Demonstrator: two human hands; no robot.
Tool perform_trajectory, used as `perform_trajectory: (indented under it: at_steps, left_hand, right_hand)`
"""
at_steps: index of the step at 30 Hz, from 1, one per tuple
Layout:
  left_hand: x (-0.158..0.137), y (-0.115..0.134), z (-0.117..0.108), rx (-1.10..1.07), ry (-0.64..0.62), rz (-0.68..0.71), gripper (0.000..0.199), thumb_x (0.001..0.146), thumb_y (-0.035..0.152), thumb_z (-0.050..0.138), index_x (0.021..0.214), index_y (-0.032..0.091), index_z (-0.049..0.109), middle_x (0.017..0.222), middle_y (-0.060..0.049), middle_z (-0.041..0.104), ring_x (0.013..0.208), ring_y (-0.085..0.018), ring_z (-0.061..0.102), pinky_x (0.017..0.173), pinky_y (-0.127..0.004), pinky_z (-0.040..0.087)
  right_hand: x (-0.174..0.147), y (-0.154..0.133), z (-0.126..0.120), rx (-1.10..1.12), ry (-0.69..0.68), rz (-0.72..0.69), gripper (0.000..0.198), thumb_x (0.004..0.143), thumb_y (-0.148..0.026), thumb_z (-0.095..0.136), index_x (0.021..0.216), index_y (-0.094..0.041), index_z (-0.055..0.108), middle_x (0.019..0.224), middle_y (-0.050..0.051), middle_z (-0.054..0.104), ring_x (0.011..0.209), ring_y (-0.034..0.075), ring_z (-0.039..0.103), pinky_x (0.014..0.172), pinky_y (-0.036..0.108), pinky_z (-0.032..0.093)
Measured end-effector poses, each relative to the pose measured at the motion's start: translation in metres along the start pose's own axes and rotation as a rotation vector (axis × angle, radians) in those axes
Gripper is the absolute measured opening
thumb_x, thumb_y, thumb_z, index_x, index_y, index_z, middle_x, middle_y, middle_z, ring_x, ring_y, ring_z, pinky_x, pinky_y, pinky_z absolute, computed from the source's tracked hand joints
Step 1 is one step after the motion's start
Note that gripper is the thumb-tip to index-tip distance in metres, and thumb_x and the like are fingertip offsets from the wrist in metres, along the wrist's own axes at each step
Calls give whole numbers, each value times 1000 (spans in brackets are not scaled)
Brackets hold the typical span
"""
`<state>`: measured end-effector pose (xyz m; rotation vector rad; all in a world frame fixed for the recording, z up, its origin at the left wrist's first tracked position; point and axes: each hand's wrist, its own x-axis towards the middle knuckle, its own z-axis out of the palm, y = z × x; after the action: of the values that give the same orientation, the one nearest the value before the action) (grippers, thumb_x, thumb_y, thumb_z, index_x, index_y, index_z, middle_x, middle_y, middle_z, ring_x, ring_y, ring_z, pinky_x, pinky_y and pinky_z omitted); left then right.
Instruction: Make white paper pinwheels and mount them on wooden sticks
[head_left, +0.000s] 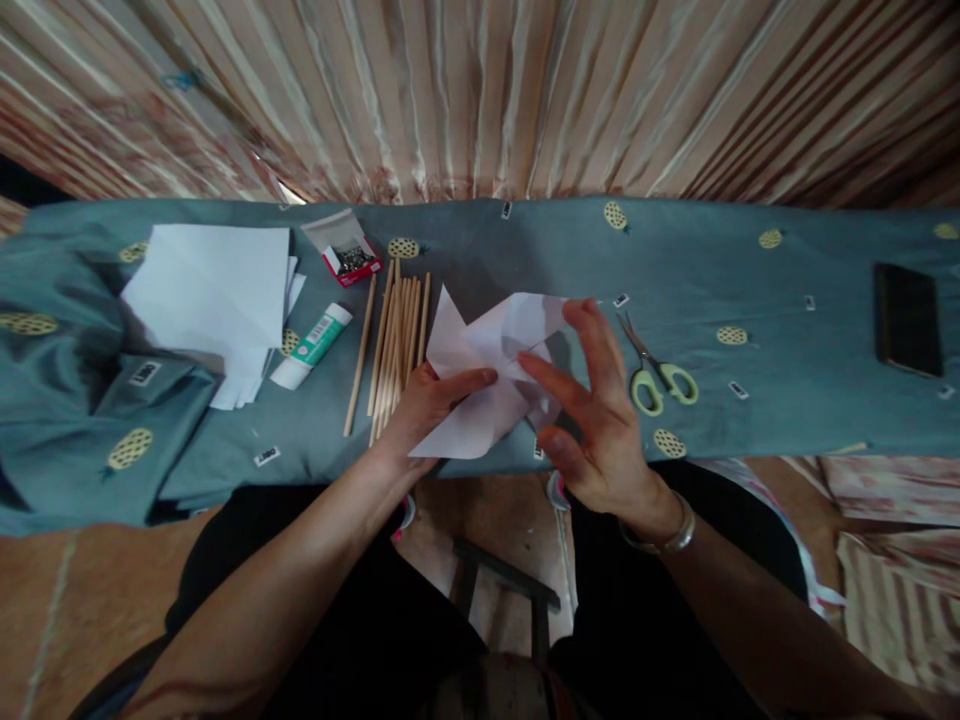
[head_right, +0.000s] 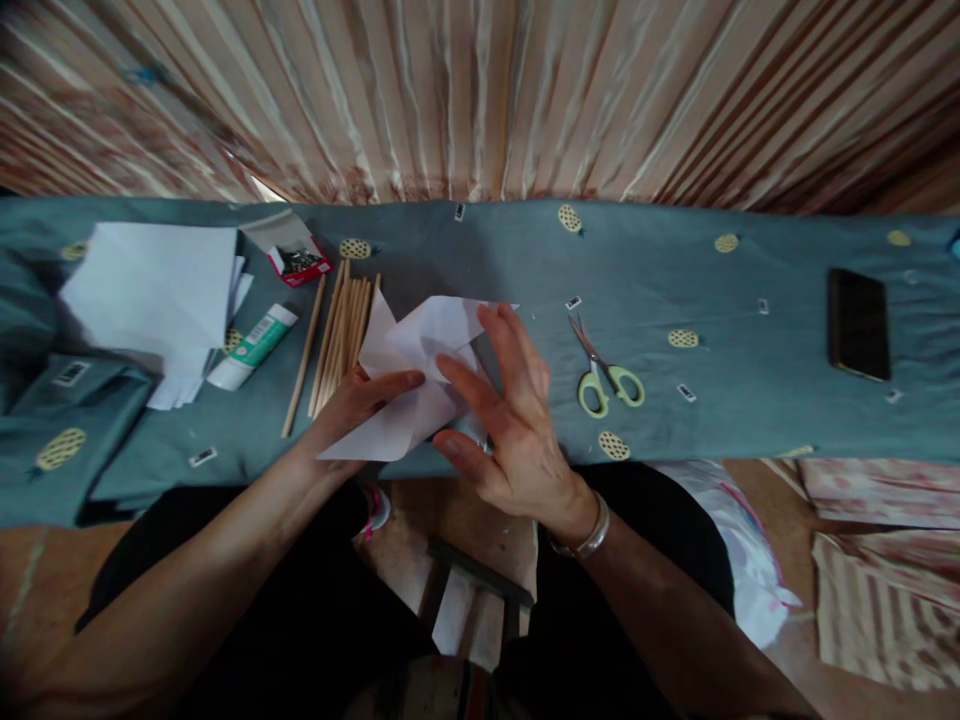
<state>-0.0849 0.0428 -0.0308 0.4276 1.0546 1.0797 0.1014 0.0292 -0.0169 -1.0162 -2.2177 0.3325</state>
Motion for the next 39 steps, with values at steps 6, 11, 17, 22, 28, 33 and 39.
perform_trajectory:
  at_steps: [6,11,17,22,28,33,39]
  left_hand:
    - [4,4,-5,16,35,70,31,59,21,85,86,15,72,77,-2,74,65,-16,68,64,-28,53]
    - [0,2,-2,80,-35,11,36,56,25,88,86,14,72,81,-4,76,66,-17,68,63,-28,53]
    - [-5,1,1,152,-70,-12,32,56,24,87,83,13,74,78,-5,76,63,-18,68,61,-28,53]
    - [-6,5,2,192,-52,13,29,53,22,87,79,14,75,76,-4,77,60,-16,68,58,-27,54]
    - [-7,4,2,245,-21,106,28,55,23,87,79,15,76,79,-4,78,66,-18,71,62,-28,57]
    - [-5,1,-1,294,-12,200,24,59,23,87,79,15,77,82,-5,79,72,-19,73,67,-30,59]
    - [-4,-1,-4,296,-25,226,25,61,25,86,83,15,77,86,-5,79,75,-20,74,71,-31,60]
  right_hand:
    - [6,14,-14,22,152,205,53,92,-45,64,141,-29,54,150,9,52,141,34,46,118,59,36]
    - [10,29,-4,587,-17,589,42,79,-56,75,107,-25,75,108,5,76,104,25,70,95,43,56]
    - [16,25,9,971,-140,796,27,64,-44,89,76,-23,77,76,-1,76,69,14,68,70,29,57]
    - [25,16,8,1000,-88,776,27,61,-35,90,81,-24,77,83,0,78,77,17,72,74,30,60]
    - [29,14,14,916,-43,738,27,63,-34,88,84,-22,76,88,2,79,79,19,74,76,32,62]
    - [30,13,19,887,-30,725,23,66,-30,85,85,-22,75,87,2,79,79,18,75,75,31,62]
    - [30,9,19,926,-22,740,22,67,-26,83,87,-23,73,87,0,80,79,18,75,75,31,63]
